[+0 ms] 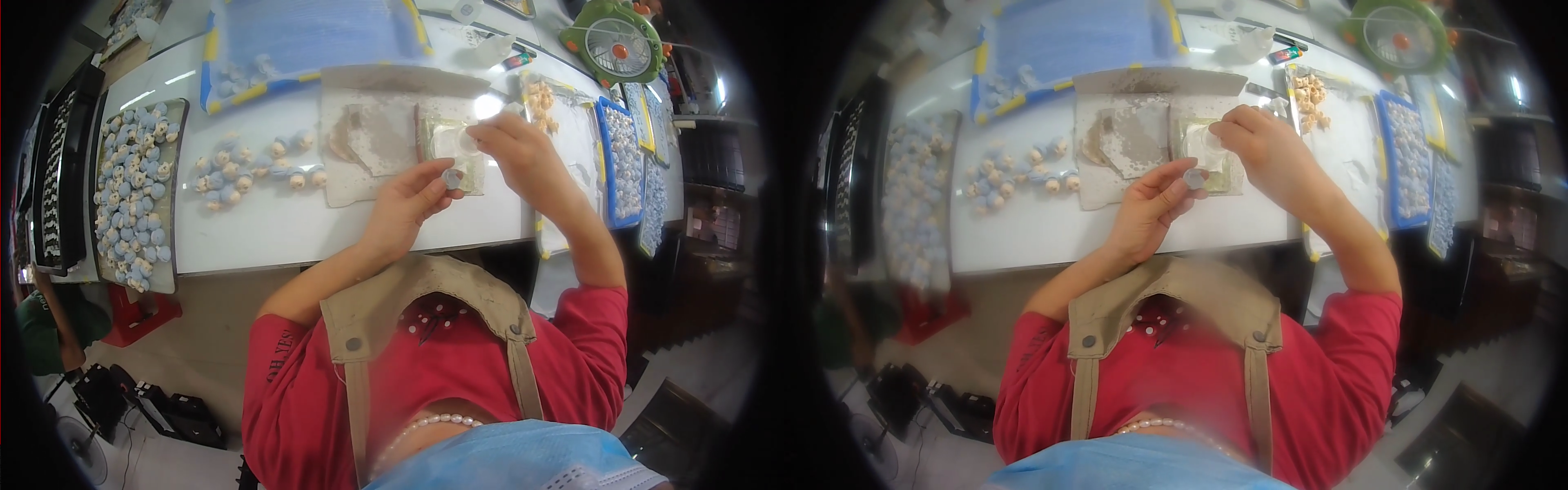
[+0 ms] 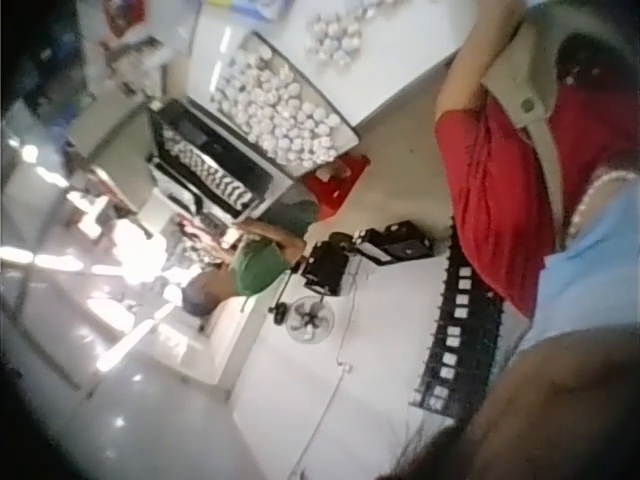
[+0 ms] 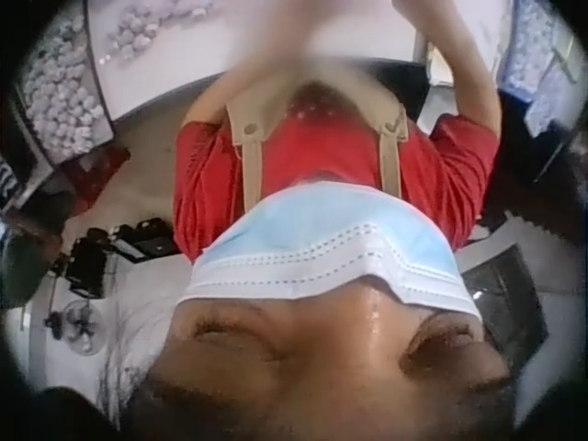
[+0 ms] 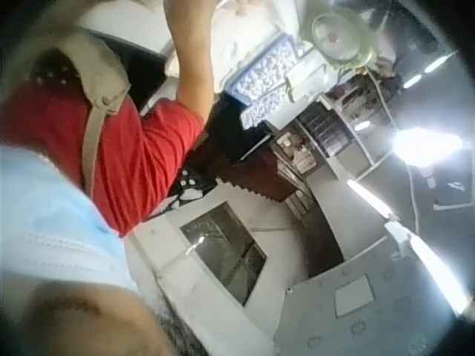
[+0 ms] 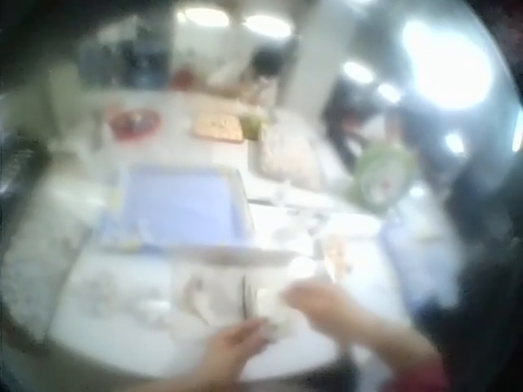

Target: The person assembles small plastic toy parts by hand at a factory workbench, taking parts from a sorting tray and joining them with glue from a container using a glue applicator.

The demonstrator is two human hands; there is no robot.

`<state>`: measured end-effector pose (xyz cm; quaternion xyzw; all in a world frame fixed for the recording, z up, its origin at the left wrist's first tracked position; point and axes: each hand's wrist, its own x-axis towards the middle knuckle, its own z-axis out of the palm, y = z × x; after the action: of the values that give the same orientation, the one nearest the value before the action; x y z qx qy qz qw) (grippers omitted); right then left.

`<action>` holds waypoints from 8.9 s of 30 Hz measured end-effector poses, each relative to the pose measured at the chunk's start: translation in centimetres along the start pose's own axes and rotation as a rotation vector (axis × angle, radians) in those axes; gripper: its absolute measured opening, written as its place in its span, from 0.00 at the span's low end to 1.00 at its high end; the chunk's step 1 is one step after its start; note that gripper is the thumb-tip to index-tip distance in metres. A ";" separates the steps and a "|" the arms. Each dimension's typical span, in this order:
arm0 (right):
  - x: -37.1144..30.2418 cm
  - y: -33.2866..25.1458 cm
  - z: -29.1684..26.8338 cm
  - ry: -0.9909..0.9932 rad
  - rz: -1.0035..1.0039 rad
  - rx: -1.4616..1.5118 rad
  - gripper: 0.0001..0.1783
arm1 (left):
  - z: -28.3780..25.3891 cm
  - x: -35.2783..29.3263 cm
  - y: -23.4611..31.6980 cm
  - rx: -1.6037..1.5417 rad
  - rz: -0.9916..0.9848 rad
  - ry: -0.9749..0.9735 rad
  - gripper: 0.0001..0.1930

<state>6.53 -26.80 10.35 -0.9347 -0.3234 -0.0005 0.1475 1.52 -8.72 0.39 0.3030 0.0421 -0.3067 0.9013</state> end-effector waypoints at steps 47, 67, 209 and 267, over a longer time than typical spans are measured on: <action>-2.7 -3.8 4.2 0.374 -0.054 0.373 0.20 | 0.7 -1.5 0.7 -0.141 -0.155 -0.064 0.23; -6.5 -3.2 4.2 0.493 -0.065 0.489 0.17 | 4.9 -1.8 1.0 0.064 -0.238 -0.051 0.27; -3.4 -3.3 2.3 0.291 -0.126 0.419 0.16 | 3.2 -0.8 3.0 0.174 -0.139 -0.165 0.34; -2.7 0.8 2.4 0.400 0.237 0.310 0.10 | -1.6 -3.7 0.9 0.219 -0.058 -0.032 0.16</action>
<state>4.62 -28.37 7.58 -0.9136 -0.1723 -0.1184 0.3489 -0.77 -5.24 0.52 0.3936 0.0029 -0.3402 0.8540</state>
